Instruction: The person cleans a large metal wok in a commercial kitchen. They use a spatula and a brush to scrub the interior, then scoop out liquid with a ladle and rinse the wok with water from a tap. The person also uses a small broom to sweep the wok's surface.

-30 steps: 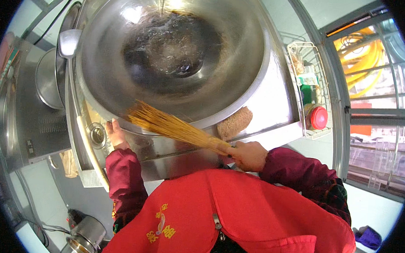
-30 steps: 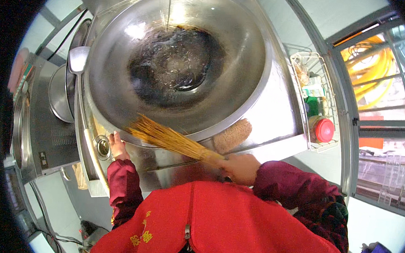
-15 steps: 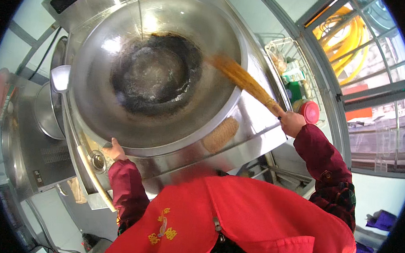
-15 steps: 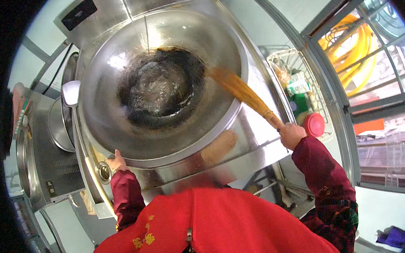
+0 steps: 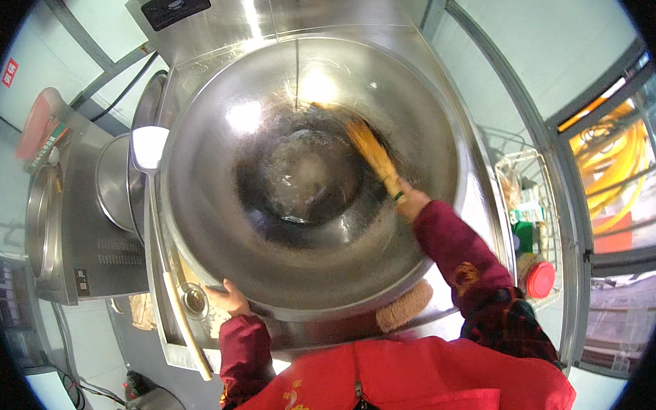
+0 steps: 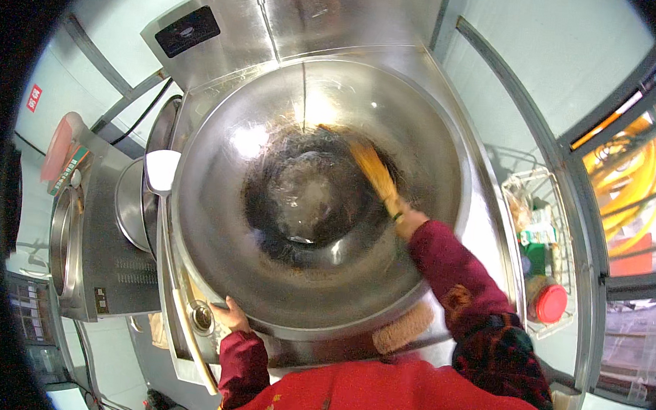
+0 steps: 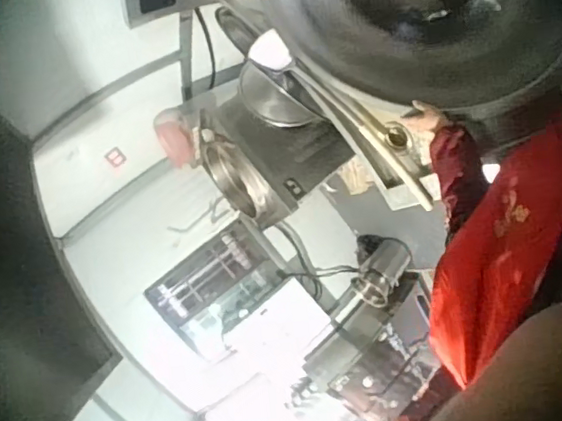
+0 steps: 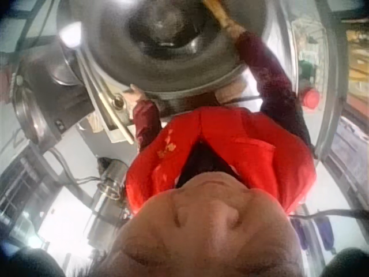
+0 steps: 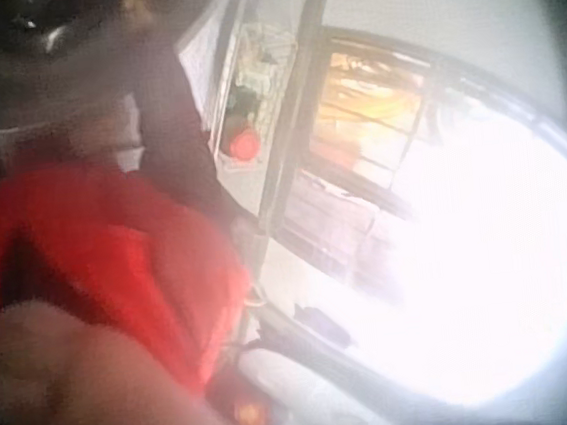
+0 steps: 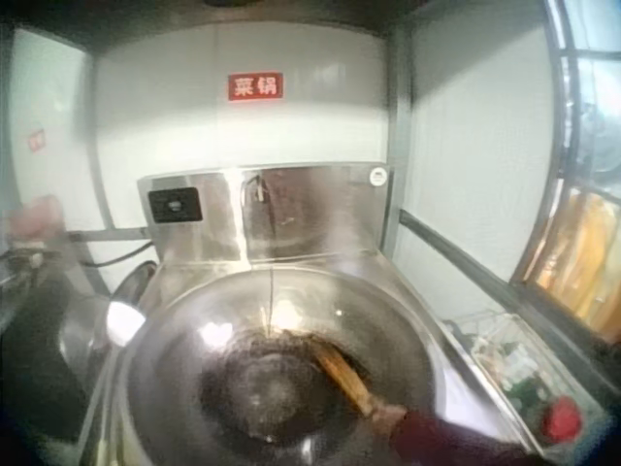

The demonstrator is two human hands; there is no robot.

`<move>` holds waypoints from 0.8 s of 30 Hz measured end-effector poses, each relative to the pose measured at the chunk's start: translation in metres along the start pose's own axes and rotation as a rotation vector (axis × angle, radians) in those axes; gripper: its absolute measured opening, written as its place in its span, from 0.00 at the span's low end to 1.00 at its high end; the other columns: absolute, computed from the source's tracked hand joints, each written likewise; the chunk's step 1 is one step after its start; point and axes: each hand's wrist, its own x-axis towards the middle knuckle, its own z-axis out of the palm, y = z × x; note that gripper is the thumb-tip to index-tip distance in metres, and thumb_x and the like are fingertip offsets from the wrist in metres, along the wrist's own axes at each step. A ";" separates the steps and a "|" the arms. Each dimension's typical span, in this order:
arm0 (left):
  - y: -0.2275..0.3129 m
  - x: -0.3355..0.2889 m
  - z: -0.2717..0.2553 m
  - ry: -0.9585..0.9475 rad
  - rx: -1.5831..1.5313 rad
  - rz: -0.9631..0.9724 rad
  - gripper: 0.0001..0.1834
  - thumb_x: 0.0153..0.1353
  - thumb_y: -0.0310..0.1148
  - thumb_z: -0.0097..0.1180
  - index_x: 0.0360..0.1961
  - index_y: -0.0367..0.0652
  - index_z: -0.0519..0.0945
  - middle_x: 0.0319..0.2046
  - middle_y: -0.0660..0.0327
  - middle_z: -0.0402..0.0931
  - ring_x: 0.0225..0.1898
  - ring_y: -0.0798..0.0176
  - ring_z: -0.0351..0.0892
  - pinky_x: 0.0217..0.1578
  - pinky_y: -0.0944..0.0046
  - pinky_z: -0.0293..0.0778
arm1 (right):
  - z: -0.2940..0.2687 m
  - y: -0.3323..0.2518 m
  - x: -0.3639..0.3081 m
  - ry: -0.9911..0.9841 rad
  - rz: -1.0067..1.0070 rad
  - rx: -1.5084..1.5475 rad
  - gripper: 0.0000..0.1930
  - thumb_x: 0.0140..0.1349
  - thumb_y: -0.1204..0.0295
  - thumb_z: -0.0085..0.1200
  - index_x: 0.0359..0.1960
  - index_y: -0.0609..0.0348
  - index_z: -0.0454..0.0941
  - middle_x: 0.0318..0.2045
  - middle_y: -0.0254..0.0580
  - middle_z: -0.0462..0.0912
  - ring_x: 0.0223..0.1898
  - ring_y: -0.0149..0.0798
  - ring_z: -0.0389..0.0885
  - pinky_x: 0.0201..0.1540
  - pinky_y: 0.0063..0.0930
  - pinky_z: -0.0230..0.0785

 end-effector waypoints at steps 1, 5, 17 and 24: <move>0.000 -0.001 -0.001 -0.009 0.029 -0.002 0.37 0.53 0.38 0.54 0.59 0.28 0.54 0.57 0.37 0.56 0.59 0.41 0.56 0.59 0.53 0.50 | 0.032 -0.012 0.011 -0.060 -0.062 -0.116 0.33 0.54 0.62 0.51 0.62 0.43 0.53 0.36 0.56 0.77 0.38 0.49 0.76 0.40 0.40 0.67; 0.000 -0.004 -0.005 -0.010 0.002 0.043 0.35 0.56 0.39 0.51 0.59 0.28 0.54 0.57 0.38 0.55 0.59 0.41 0.55 0.60 0.51 0.48 | 0.115 -0.031 0.009 -0.390 -0.196 -0.423 0.30 0.50 0.63 0.53 0.58 0.45 0.60 0.38 0.57 0.77 0.43 0.53 0.75 0.42 0.44 0.68; -0.003 -0.007 -0.013 -0.113 -0.021 -0.067 0.32 0.62 0.34 0.44 0.61 0.26 0.48 0.62 0.40 0.46 0.64 0.47 0.45 0.63 0.57 0.40 | -0.031 0.024 0.081 0.002 -0.018 -0.386 0.40 0.49 0.71 0.50 0.65 0.42 0.44 0.31 0.60 0.77 0.36 0.57 0.77 0.37 0.43 0.68; -0.020 -0.009 -0.010 -0.034 0.051 0.035 0.31 0.63 0.40 0.45 0.60 0.30 0.54 0.58 0.42 0.56 0.58 0.48 0.58 0.58 0.60 0.53 | 0.010 -0.008 0.237 0.198 -0.063 -0.136 0.39 0.50 0.67 0.51 0.64 0.44 0.46 0.30 0.59 0.77 0.37 0.56 0.77 0.38 0.42 0.68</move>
